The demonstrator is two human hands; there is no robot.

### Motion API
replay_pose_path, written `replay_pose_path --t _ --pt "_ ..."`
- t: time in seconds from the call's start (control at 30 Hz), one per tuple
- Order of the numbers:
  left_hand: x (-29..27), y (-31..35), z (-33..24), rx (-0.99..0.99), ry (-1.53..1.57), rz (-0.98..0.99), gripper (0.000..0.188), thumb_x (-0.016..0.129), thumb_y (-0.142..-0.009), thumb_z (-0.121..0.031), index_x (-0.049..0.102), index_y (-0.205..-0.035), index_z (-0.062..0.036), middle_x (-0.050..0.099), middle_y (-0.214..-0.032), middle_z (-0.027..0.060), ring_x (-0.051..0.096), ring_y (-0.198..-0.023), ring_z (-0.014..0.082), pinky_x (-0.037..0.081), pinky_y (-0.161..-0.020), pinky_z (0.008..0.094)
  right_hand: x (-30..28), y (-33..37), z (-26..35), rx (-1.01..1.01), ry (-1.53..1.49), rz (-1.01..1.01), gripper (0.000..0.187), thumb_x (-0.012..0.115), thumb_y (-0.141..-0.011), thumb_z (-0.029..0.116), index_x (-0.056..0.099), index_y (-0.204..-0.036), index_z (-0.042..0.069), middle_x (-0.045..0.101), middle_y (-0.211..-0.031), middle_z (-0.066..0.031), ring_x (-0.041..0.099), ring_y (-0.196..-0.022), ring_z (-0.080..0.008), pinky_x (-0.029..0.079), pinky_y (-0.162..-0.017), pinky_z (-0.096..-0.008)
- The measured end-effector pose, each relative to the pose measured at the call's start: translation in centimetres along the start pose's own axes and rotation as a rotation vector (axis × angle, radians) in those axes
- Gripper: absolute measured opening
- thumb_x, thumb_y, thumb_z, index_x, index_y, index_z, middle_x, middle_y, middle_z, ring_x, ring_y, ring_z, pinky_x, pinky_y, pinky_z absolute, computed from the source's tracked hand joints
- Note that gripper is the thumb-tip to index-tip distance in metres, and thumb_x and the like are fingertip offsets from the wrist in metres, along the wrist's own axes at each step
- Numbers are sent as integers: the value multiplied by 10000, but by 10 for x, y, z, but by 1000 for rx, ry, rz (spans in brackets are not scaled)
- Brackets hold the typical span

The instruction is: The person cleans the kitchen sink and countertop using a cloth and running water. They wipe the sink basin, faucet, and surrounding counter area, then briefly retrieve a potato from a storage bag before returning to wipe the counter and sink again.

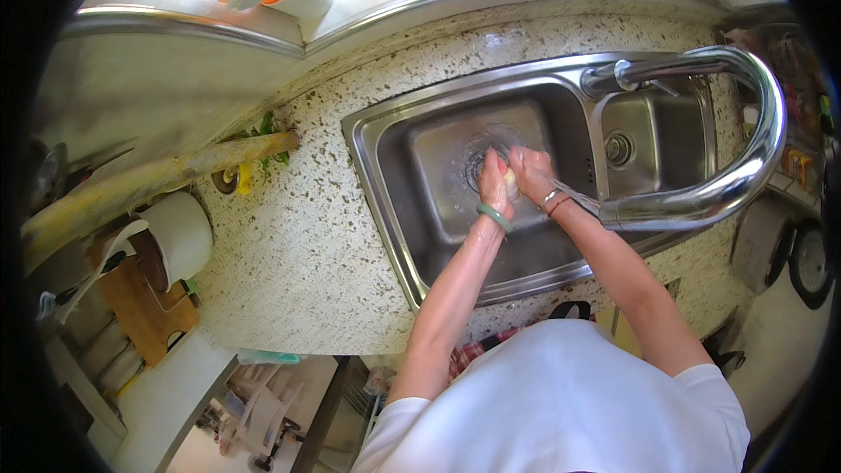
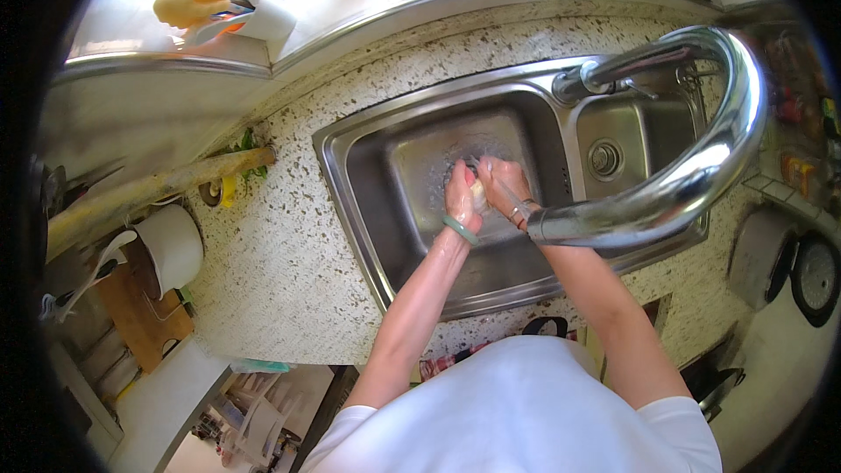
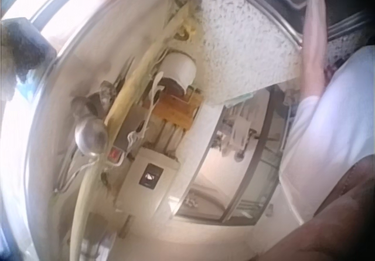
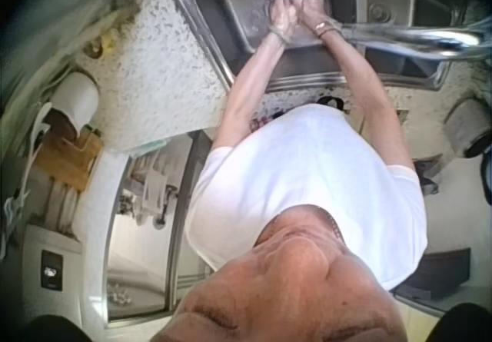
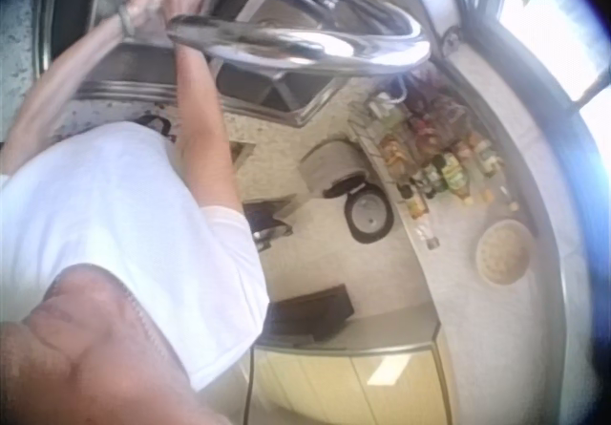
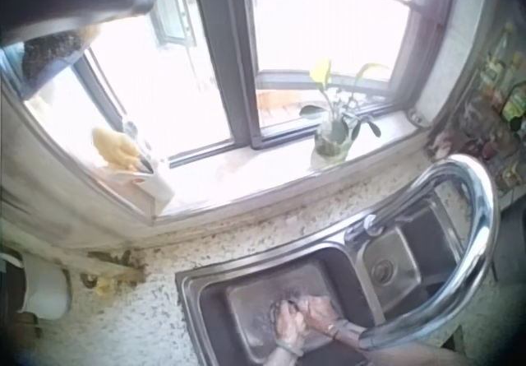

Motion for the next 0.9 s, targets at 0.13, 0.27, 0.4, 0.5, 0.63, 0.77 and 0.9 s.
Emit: replay_pose_path --t 0.13,0.27,0.4,0.5,0.63,0.77,0.9 --pt "-19 -15 18 -108 101 -110 301 525 -933 -374 473 -741 -149 451 -703 -23 449 -628 106 377 -553 279 -2 10 30 -191 187 -36 196 523 -900 199 584 -800 42 588 -651 -209 604 -599 -381 484 -531 -453" --pt "-45 -36 30 69 -25 -33 302 540 -914 -351 474 -686 -164 483 -673 -26 487 -621 112 399 -548 300 2 32 82 -196 83 31 215 517 -905 213 567 -811 27 604 -674 -225 595 -600 -419 484 -534 -491" --pt "-17 -9 40 -120 139 -130 260 535 -913 -336 507 -733 -150 547 -715 0 554 -654 143 451 -555 323 10 -7 -19 -48 165 141 178 502 -887 191 560 -836 30 626 -779 -200 615 -684 -414 481 -569 -501" --pt "-15 -9 36 -140 138 -194 285 552 -906 -352 508 -701 -159 546 -708 -3 552 -640 141 447 -548 318 9 -1 -6 -38 318 106 177 503 -885 190 562 -845 27 626 -767 -189 607 -671 -431 495 -587 -502" --pt "-40 -25 44 -105 249 59 271 548 -912 -354 512 -722 -164 539 -712 -6 547 -638 138 442 -548 311 10 34 71 -349 458 143 159 530 -877 184 548 -821 36 598 -710 -210 609 -614 -409 500 -583 -497" --pt "-2 2 15 -299 326 -171 299 550 -908 -371 478 -686 -185 484 -679 -26 482 -600 112 379 -505 280 14 16 34 -337 519 86 211 496 -895 173 622 -770 60 630 -714 -190 622 -593 -338 483 -534 -418" --pt "0 -15 23 -71 -77 21 334 518 -952 -440 569 -845 -127 562 -825 -6 566 -797 128 460 -690 301 7 -22 -64 321 4 -24 205 489 -899 199 633 -874 55 647 -776 -169 648 -774 -300 485 -692 -408"
Point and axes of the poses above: each hand's wrist, its own y-axis away from the middle knuckle, its own x-axis out of the palm, z = x × y, the point moved 3 cm from there along -y, towards the middle knuckle
